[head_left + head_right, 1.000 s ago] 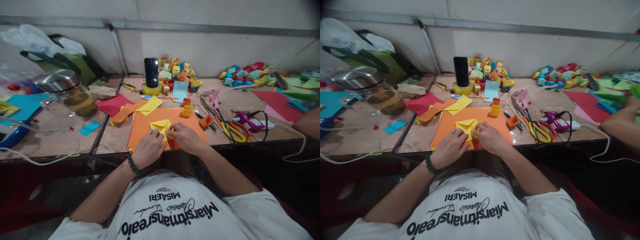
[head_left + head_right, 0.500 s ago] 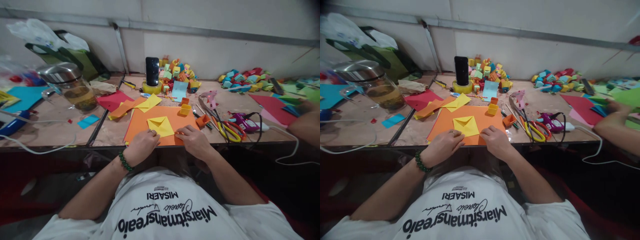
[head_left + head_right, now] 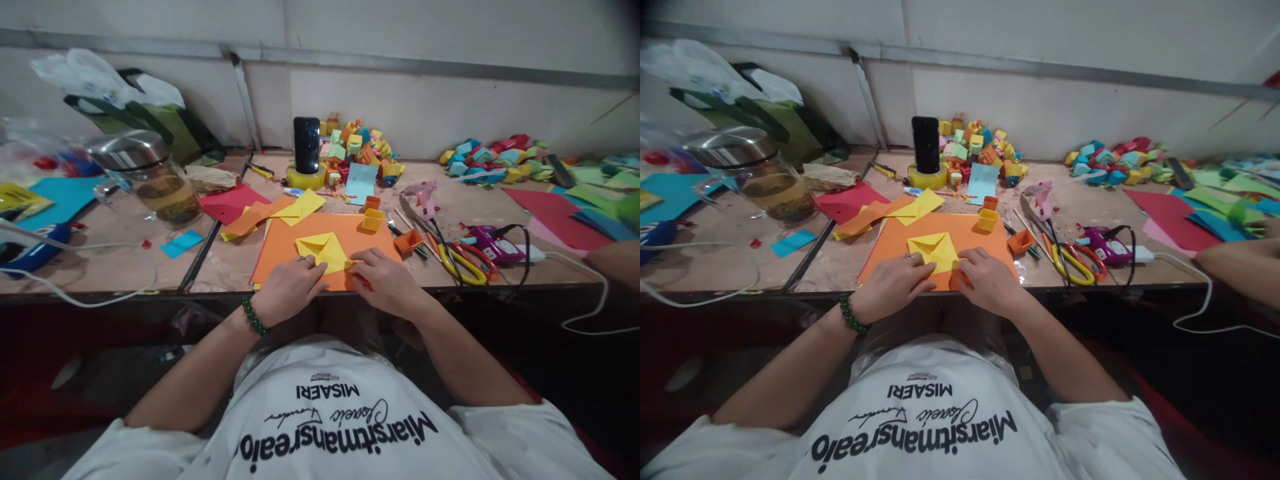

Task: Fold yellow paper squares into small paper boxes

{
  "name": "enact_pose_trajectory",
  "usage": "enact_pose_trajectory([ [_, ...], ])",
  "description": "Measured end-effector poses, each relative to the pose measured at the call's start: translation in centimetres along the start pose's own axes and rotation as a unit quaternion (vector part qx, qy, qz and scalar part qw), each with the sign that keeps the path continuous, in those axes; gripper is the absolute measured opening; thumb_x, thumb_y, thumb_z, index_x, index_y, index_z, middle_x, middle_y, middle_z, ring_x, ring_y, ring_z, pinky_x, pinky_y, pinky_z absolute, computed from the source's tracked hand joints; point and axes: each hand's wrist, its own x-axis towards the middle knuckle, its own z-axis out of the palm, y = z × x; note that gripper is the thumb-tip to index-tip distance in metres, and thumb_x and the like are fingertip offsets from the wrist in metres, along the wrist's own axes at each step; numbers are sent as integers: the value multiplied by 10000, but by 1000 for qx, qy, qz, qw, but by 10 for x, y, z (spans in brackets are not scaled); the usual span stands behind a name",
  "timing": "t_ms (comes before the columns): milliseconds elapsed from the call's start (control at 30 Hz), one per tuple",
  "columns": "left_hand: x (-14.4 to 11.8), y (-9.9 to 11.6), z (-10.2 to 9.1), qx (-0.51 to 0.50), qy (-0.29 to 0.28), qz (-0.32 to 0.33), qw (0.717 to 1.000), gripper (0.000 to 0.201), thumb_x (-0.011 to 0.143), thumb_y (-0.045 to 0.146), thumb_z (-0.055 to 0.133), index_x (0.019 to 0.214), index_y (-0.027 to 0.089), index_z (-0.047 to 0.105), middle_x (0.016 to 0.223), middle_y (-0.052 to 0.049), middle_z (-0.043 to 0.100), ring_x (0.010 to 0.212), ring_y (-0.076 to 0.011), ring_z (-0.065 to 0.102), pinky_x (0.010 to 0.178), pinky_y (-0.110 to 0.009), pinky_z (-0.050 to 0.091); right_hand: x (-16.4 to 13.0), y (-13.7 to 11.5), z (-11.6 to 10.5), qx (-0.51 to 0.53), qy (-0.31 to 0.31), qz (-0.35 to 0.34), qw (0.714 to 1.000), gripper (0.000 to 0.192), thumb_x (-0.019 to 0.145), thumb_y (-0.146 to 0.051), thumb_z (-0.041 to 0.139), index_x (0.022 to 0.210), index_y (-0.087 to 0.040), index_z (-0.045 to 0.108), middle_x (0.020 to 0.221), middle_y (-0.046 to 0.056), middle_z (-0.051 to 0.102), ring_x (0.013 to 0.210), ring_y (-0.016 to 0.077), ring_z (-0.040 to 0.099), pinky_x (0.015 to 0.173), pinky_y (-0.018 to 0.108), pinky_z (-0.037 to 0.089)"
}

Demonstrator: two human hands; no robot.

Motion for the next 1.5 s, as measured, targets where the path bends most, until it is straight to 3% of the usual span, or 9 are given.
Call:
enact_pose_trajectory([
  [300,25,-5,-15,18,-56,6,998,224,842,106,493,889,127,711,884,-126,709,842,-223,663,698,-296,497,33,-1,-3,-17,-126,-15,992,309,830,-87,564,1124,-151,634,1003,124,706,917,225,625,757,335,517],
  [533,41,-52,-21,-163,57,-42,984,153,825,250,594,817,195,737,799,-47,725,728,-172,629,663,-264,464,53,30,1,251,0,101,963,134,863,-243,568,843,-187,688,925,55,698,712,151,653,640,279,522],
  [700,76,-109,-38,-338,218,-125,907,317,755,404,711,952,155,727,594,2,627,582,-137,573,536,-223,401,113,49,-21,385,126,150,902,170,803,-357,621,818,-190,596,745,-3,630,604,124,637,513,218,495],
  [833,91,-134,-26,-561,75,-133,814,575,670,462,782,1148,174,642,660,-25,685,520,-147,623,491,-222,430,153,62,-16,345,166,119,916,122,789,-298,606,751,-186,577,679,-19,603,636,126,608,606,242,507],
  [933,91,-138,-7,-654,68,-139,740,620,605,429,824,1152,197,646,868,-77,746,659,-164,692,586,-237,493,157,67,7,272,160,91,945,83,789,-239,567,740,-188,610,724,7,638,685,154,612,666,285,505],
  [1100,88,-136,12,-684,76,-141,712,505,487,403,875,923,174,764,925,-99,760,888,-226,700,757,-282,506,141,67,39,248,209,33,945,121,829,-295,594,865,-223,685,870,45,680,824,188,639,816,351,519],
  [1267,92,-133,18,-666,146,-140,718,394,559,455,840,825,169,787,911,-101,765,916,-235,668,811,-322,507,137,74,34,326,229,116,910,462,719,-387,755,1162,-284,671,1152,63,600,811,148,631,766,320,557],
  [1367,93,-129,19,-654,177,-138,723,353,584,426,830,824,171,787,867,-79,763,873,-215,656,796,-317,502,138,75,28,396,168,181,884,654,617,-380,827,1237,-286,640,1058,46,644,703,133,635,666,304,565],
  [1500,91,-123,17,-660,178,-120,720,341,580,401,833,827,171,783,833,-52,759,822,-198,649,804,-318,495,140,69,28,568,60,201,796,518,587,-420,835,1060,-239,728,837,17,709,693,152,679,687,304,566],
])
